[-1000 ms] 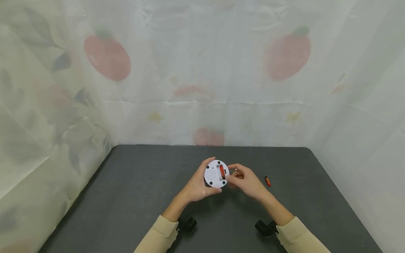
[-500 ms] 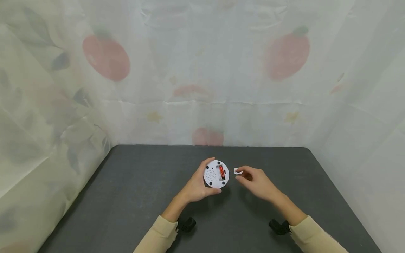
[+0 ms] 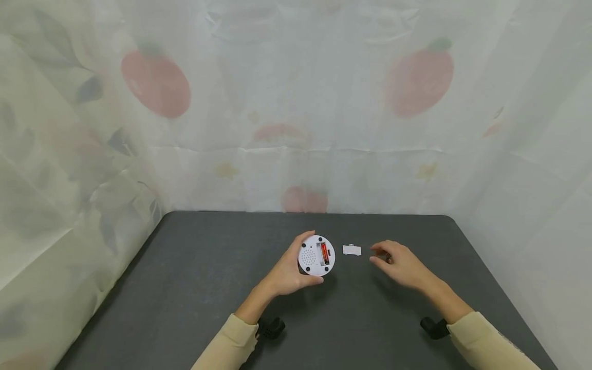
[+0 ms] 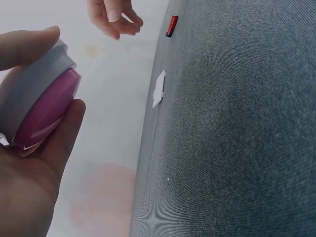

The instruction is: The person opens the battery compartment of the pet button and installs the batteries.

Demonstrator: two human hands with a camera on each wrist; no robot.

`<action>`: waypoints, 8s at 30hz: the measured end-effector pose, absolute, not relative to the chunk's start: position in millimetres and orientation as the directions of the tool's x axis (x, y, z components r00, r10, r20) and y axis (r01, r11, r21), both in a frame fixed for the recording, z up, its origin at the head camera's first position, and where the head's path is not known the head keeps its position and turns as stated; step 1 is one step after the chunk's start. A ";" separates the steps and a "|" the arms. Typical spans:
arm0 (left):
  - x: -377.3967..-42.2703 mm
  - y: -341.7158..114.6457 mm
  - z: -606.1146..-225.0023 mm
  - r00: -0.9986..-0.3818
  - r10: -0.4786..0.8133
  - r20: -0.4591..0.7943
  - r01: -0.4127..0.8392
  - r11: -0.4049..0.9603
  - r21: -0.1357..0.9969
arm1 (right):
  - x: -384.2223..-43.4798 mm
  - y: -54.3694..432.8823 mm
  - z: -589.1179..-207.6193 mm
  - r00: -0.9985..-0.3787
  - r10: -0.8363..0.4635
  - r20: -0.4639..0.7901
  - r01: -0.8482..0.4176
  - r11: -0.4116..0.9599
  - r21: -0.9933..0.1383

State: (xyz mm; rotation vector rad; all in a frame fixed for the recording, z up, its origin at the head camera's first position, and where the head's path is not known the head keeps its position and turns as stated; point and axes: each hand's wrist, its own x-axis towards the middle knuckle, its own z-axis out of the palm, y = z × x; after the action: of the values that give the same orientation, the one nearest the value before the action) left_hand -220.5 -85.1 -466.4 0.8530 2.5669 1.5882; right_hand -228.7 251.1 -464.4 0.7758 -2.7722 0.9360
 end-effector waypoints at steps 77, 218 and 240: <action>-214.8 -86.8 -471.1 -0.858 0.457 0.233 0.419 0.362 0.833 | -217.7 228.5 -487.0 -0.928 -0.320 0.192 -0.323 0.433 -0.841; -215.9 -94.6 -479.8 -0.860 0.476 0.186 0.374 0.337 0.864 | -250.9 171.4 -459.0 -0.949 -0.223 0.222 -0.313 0.598 -0.738; -211.3 -95.7 -474.9 -0.862 0.475 0.178 0.365 0.335 0.869 | -274.3 179.1 -486.4 -0.997 -0.027 0.077 -0.063 0.850 -0.523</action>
State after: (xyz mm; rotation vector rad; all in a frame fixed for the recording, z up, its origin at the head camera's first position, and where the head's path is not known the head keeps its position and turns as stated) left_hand -211.3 -95.7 -474.9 0.7826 2.4775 1.5675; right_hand -274.3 179.1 -486.4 0.0720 -2.9573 0.8400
